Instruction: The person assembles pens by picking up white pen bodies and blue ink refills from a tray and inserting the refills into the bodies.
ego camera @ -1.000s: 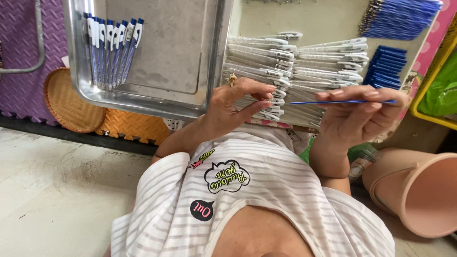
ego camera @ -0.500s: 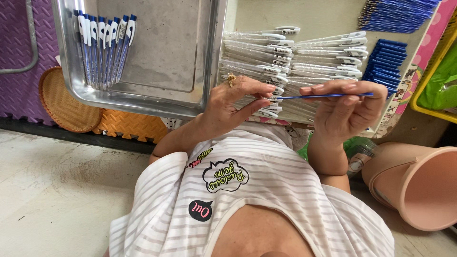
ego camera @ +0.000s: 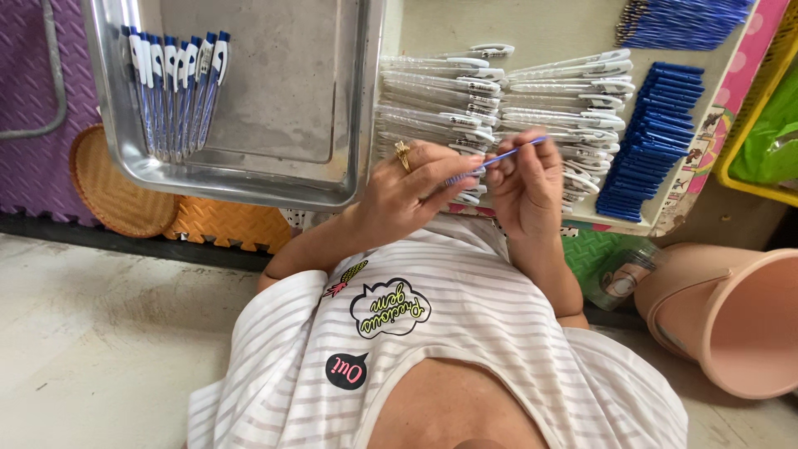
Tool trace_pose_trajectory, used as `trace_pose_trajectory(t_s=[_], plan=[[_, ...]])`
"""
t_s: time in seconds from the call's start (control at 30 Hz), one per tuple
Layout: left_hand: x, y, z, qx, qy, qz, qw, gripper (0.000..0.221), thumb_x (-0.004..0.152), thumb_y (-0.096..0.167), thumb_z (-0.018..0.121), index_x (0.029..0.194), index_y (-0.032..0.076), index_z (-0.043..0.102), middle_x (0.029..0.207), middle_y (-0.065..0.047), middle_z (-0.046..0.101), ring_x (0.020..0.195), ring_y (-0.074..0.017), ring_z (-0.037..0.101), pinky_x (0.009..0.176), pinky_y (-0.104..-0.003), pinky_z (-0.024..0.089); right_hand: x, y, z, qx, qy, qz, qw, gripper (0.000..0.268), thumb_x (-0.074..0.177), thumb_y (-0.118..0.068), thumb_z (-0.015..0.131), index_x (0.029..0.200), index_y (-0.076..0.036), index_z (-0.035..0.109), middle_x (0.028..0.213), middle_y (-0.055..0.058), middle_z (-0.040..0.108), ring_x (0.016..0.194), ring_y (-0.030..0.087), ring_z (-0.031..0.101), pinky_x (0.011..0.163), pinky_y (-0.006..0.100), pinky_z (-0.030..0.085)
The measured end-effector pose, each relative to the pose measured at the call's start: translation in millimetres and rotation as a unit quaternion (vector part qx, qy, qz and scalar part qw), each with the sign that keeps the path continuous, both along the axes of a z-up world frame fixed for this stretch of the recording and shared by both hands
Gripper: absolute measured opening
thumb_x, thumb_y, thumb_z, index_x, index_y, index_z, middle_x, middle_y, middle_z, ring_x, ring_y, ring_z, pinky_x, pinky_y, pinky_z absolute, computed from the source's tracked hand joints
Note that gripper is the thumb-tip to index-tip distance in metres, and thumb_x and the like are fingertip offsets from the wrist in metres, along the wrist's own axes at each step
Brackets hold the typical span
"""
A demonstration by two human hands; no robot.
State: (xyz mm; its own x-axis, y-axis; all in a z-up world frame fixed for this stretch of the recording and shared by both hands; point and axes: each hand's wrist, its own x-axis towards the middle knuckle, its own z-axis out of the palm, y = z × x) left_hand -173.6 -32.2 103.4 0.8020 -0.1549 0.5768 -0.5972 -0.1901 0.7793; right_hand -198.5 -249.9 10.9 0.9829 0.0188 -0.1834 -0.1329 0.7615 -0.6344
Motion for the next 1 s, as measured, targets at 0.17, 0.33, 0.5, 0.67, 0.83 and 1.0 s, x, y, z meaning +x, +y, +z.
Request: trace_pose_trajectory(t_s=[0.17,0.33,0.5,0.67,0.83,1.0], plan=[[13,21,-2,-0.042,0.005,-0.091,0.995,0.060,0.083,0.018,0.099,0.131,-0.001,0.069,0.125,-0.020,0.074,0.112,-0.0359,0.074,0.098,-0.048,0.060,-14,-22,4,0.138,0.106,0.066,0.983,0.018,0.111,-0.020,0.060,0.124,-0.009,0.053,0.115,0.007,0.063,0.101,0.020,0.079,0.087,0.025,0.070],[89,39,-27,0.318,-0.069,-0.047,0.944,0.040,0.097,-0.013,0.069,0.130,0.008,0.061,0.116,-0.010,0.070,0.100,-0.0261,0.069,0.073,-0.034,0.060,-26,-75,23,0.269,0.054,0.041,0.961,0.009,0.116,-0.013,0.057,0.124,-0.008,0.056,0.114,0.009,0.057,0.099,0.022,0.071,0.086,0.025,0.064],[149,-16,-83,0.426,-0.082,-0.095,0.896,0.038,0.074,-0.025,0.070,0.099,0.004,0.065,0.088,-0.011,0.067,0.077,-0.0297,0.068,0.050,-0.037,0.060,-40,-105,16,0.256,0.034,0.003,0.966,0.016,0.120,-0.021,0.056,0.132,-0.012,0.060,0.119,0.005,0.061,0.104,0.018,0.072,0.092,0.022,0.061],[168,-53,-93,0.500,0.113,-0.139,0.848,0.047,0.081,-0.019,0.066,0.118,0.008,0.060,0.096,-0.011,0.066,0.077,-0.0308,0.069,0.061,-0.048,0.060,-39,-109,7,0.246,0.048,-0.006,0.968,0.020,0.121,-0.021,0.051,0.133,-0.009,0.061,0.118,0.006,0.062,0.105,0.019,0.073,0.092,0.023,0.064],[183,-60,-94,0.458,0.227,-0.179,0.840,0.033,0.083,-0.010,0.075,0.109,0.008,0.065,0.111,-0.014,0.061,0.092,-0.0305,0.068,0.080,-0.047,0.058,-34,-102,2,0.259,0.040,0.004,0.965,0.020,0.122,-0.020,0.049,0.134,-0.008,0.061,0.120,0.008,0.063,0.107,0.021,0.073,0.093,0.025,0.064],[191,-63,-90,0.429,0.233,-0.229,0.842,0.020,0.101,0.014,0.077,0.105,0.012,0.057,0.105,-0.011,0.051,0.090,-0.0301,0.064,0.081,-0.048,0.052,-28,-96,-3,0.242,0.046,0.010,0.969,0.019,0.122,-0.020,0.046,0.132,-0.008,0.056,0.120,0.008,0.063,0.107,0.021,0.074,0.094,0.027,0.065]])
